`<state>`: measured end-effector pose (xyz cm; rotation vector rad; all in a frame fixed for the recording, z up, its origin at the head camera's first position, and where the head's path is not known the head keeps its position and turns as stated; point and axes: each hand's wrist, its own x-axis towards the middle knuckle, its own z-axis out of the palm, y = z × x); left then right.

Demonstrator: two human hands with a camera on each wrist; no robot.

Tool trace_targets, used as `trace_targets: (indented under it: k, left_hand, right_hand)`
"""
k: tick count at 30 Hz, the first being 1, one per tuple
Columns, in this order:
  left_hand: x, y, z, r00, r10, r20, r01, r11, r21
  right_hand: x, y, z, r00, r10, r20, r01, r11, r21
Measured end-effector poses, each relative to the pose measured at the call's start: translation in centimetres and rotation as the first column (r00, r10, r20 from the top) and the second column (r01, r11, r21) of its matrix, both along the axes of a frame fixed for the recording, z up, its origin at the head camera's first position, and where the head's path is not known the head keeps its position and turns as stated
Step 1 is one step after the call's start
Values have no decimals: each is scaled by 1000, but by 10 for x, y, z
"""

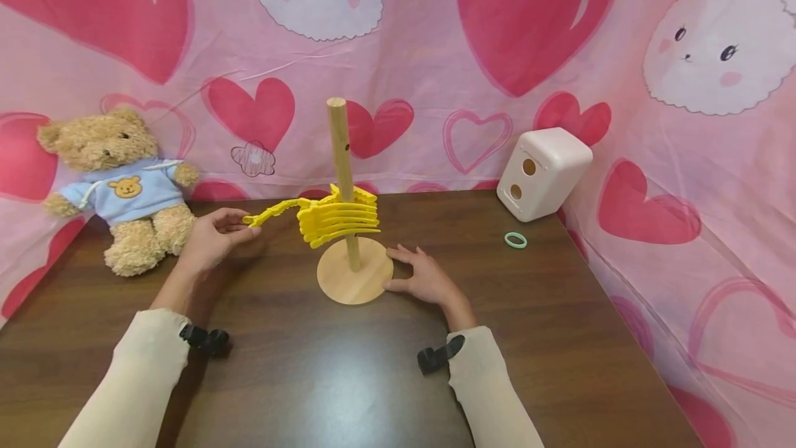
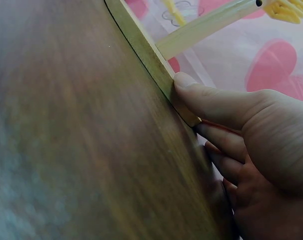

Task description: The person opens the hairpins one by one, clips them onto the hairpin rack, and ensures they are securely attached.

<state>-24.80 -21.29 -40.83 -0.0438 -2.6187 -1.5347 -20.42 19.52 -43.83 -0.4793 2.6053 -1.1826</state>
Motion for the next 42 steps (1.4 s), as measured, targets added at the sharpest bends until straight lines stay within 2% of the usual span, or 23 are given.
trace_targets:
  k: [3, 7, 11, 15, 18, 20, 23, 25, 26, 28, 31, 42]
  left_hand:
    - [6, 5, 11, 1000, 7, -25, -6, 999, 37]
    - [14, 12, 26, 993, 8, -115, 3, 995, 95]
    - [22, 19, 43, 978, 26, -208, 14, 983, 185]
    - [30, 25, 59, 959, 45, -279, 21, 973, 231]
    - [35, 29, 68, 934, 25, -357, 49, 979, 196]
    - [37, 32, 72, 905, 14, -425, 51, 989, 140]
    - [41, 36, 76, 858, 38, -512, -6, 998, 65]
    - [43, 38, 78, 835, 68, -546, -37, 997, 67]
    - [44, 40, 79, 829, 81, -554, -44, 996, 80]
    - [47, 42, 83, 824, 99, -558, -47, 993, 107]
    - [51, 47, 88, 822, 89, -562, -28, 993, 117]
    - [59, 74, 100, 820, -36, -572, 108, 990, 93]
  right_hand:
    - [0, 0, 0, 1000, -2, 1, 2, 1000, -2]
    - [0, 0, -1, 1000, 2, 2, -2, 1000, 1]
    - [0, 1, -2, 1000, 1, -1, -1, 1000, 1]
    - [0, 1, -3, 1000, 1, -4, -1, 1000, -2]
    - [0, 1, -2, 1000, -4, 2, 4, 1000, -5]
    - [-1, 1, -2, 1000, -9, 4, 9, 1000, -3]
    - [-2, 2, -3, 1000, -10, 3, 10, 1000, 2]
    - [-2, 2, -3, 1000, -11, 2, 11, 1000, 2]
    - [-1, 2, -4, 1000, -12, 2, 12, 1000, 2]
    - [-1, 2, -4, 1000, -10, -1, 10, 1000, 0]
    - [0, 2, -3, 1000, -8, -2, 8, 1000, -4]
    - [-1, 2, -2, 1000, -6, 1, 6, 1000, 4]
